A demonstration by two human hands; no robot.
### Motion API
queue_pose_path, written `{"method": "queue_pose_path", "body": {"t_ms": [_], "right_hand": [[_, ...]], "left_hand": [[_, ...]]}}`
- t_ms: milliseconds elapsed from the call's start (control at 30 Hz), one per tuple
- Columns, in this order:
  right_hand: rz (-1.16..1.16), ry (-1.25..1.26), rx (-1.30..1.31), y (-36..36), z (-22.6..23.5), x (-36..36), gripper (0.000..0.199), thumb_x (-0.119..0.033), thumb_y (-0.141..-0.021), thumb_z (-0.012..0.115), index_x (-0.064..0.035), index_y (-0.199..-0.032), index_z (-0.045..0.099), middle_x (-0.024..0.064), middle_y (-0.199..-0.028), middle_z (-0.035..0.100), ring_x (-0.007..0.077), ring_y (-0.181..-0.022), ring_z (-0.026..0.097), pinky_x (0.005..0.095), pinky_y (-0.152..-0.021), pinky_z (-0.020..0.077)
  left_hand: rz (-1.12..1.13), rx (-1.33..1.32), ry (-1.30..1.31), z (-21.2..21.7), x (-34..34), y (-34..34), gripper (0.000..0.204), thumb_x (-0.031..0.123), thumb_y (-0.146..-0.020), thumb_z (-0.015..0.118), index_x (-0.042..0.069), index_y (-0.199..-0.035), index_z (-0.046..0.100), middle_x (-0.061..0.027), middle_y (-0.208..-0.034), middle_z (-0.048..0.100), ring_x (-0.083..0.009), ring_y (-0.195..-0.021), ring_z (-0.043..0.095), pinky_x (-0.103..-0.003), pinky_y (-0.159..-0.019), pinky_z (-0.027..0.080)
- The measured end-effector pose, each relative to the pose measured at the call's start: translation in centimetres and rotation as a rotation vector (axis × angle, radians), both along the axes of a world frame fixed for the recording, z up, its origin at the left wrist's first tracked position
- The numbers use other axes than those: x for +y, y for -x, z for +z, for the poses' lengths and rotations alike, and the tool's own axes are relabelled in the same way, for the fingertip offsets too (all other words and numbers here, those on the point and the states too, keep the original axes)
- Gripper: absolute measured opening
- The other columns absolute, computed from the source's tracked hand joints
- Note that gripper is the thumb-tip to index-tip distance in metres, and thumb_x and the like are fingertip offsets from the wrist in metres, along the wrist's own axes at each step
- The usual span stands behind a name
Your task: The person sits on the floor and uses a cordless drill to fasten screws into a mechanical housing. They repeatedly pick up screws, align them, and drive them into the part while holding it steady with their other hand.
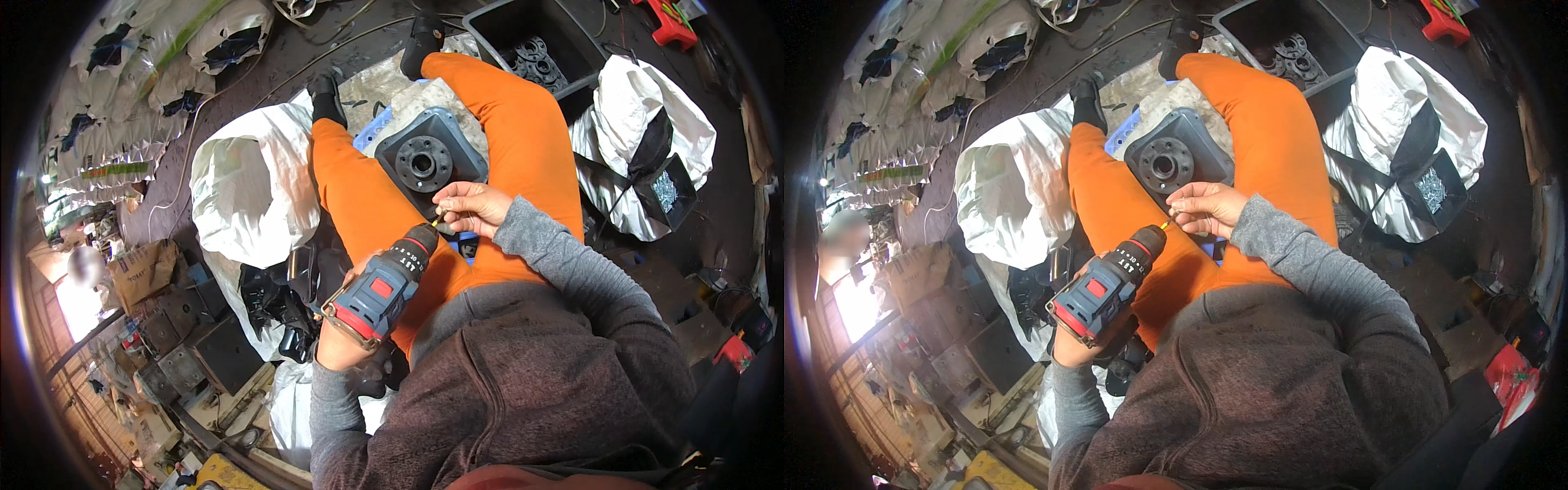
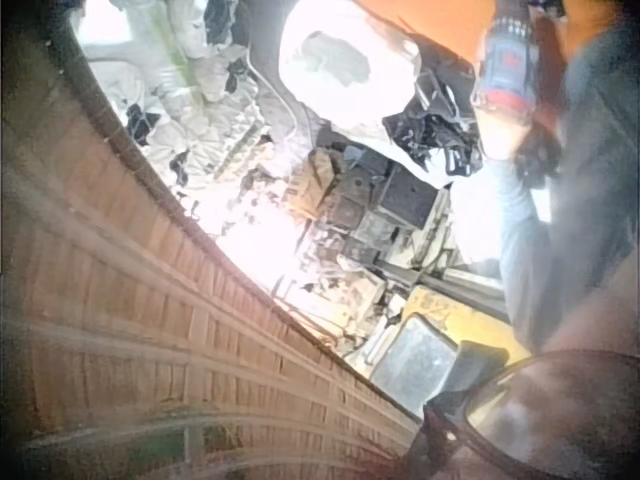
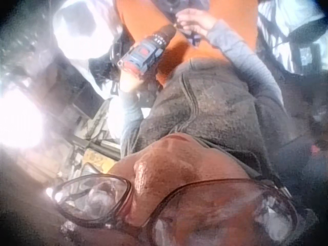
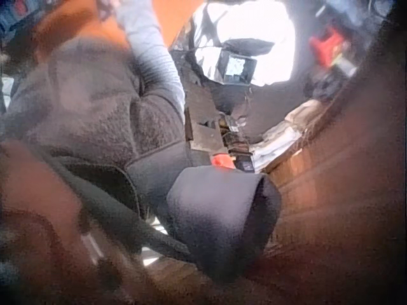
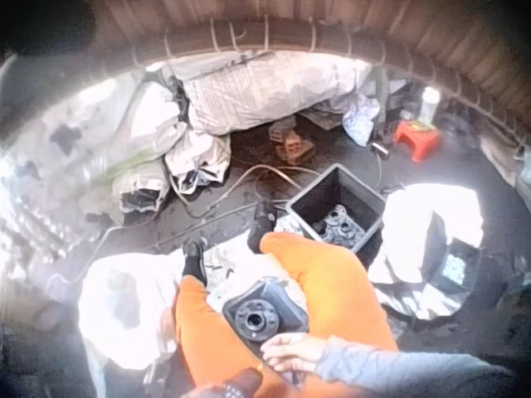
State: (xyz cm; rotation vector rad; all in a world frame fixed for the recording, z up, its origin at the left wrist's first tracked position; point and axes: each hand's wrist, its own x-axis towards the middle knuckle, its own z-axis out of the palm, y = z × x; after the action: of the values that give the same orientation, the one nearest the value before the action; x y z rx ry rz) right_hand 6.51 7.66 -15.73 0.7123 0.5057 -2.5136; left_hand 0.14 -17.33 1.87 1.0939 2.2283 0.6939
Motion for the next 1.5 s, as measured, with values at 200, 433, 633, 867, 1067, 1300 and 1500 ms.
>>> {"method": "queue_pose_path", "body": {"t_ms": [200, 433, 633, 867, 1067, 1300, 1500], "right_hand": [[-0.168, 0.104, -0.073, 0.5, -1.3, -1.8, 0.020, -0.011, -0.094, 0.064, -0.0029, -0.112, 0.061, 0.0050, -0.097, 0.069, 0.0100, -0.081, 0.069, 0.0222, -0.067, 0.0599], [-0.252, -0.102, -0.199, 1.7, 0.8, -2.8, 0.024, -0.022, -0.098, 0.058, -0.0036, -0.115, 0.059, 0.0052, -0.096, 0.068, 0.0070, -0.069, 0.064, 0.0170, -0.051, 0.0494], [-0.485, -1.023, -0.183, 5.6, -3.6, -1.7, 0.034, -0.038, -0.095, 0.059, -0.0076, -0.109, 0.062, 0.0068, -0.089, 0.068, 0.0172, -0.073, 0.061, 0.0309, -0.065, 0.0469], [-0.374, -1.499, 0.007, 8.1, -6.3, -3.0, 0.029, -0.031, -0.097, 0.059, -0.0044, -0.089, 0.064, 0.0027, -0.062, 0.053, 0.0093, -0.060, 0.049, 0.0299, -0.057, 0.0429], [-0.550, -1.425, -0.025, 8.1, -7.7, -3.7, 0.036, -0.028, -0.096, 0.061, -0.0030, -0.072, 0.052, 0.0082, -0.054, 0.046, 0.0187, -0.049, 0.041, 0.0359, -0.050, 0.0374], [-0.521, -1.331, -0.043, 8.3, -7.5, -3.4, 0.035, -0.028, -0.095, 0.062, -0.0033, -0.072, 0.053, 0.0037, -0.053, 0.045, 0.0115, -0.049, 0.039, 0.0334, -0.049, 0.0357], [-0.423, -1.282, -0.033, 8.7, -7.3, -3.0, 0.035, -0.032, -0.094, 0.063, -0.0034, -0.074, 0.059, 0.0027, -0.053, 0.048, 0.0098, -0.049, 0.041, 0.0319, -0.049, 0.0359]], "left_hand": [[0.024, 0.046, -0.049, -1.5, 1.1, 0.5, 0.035, 0.011, -0.079, 0.071, 0.005, -0.113, 0.064, -0.0140, -0.121, 0.062, -0.0330, -0.112, 0.060, -0.040, -0.095, 0.047], [-0.013, 0.086, -0.003, -1.1, 1.9, 3.1, 0.035, 0.011, -0.077, 0.072, 0.008, -0.111, 0.066, -0.0133, -0.114, 0.064, -0.0358, -0.108, 0.060, -0.042, -0.093, 0.048], [0.130, 0.039, 0.033, -1.4, 1.5, 5.9, 0.021, 0.005, -0.082, 0.071, 0.003, -0.102, 0.066, -0.0042, -0.077, 0.063, -0.0133, -0.059, 0.058, -0.029, -0.051, 0.045], [0.168, -0.029, 0.031, -2.6, 2.1, 7.5, 0.020, 0.004, -0.083, 0.072, 0.001, -0.101, 0.065, -0.0034, -0.074, 0.064, -0.0099, -0.053, 0.059, -0.026, -0.046, 0.046], [0.174, -0.006, 0.051, -3.1, 2.9, 7.9, 0.024, 0.003, -0.081, 0.072, 0.001, -0.103, 0.065, -0.0050, -0.082, 0.066, -0.0110, -0.059, 0.061, -0.027, -0.050, 0.048], [0.189, -0.092, 0.124, -2.7, 3.4, 8.5, 0.030, 0.005, -0.079, 0.073, 0.001, -0.107, 0.064, -0.0085, -0.089, 0.067, -0.0194, -0.075, 0.065, -0.033, -0.064, 0.052], [0.077, -0.033, 0.280, -1.6, 5.7, 10.5, 0.029, 0.009, -0.077, 0.075, 0.001, -0.102, 0.064, -0.0118, -0.089, 0.068, -0.0260, -0.080, 0.066, -0.037, -0.074, 0.052]]}}
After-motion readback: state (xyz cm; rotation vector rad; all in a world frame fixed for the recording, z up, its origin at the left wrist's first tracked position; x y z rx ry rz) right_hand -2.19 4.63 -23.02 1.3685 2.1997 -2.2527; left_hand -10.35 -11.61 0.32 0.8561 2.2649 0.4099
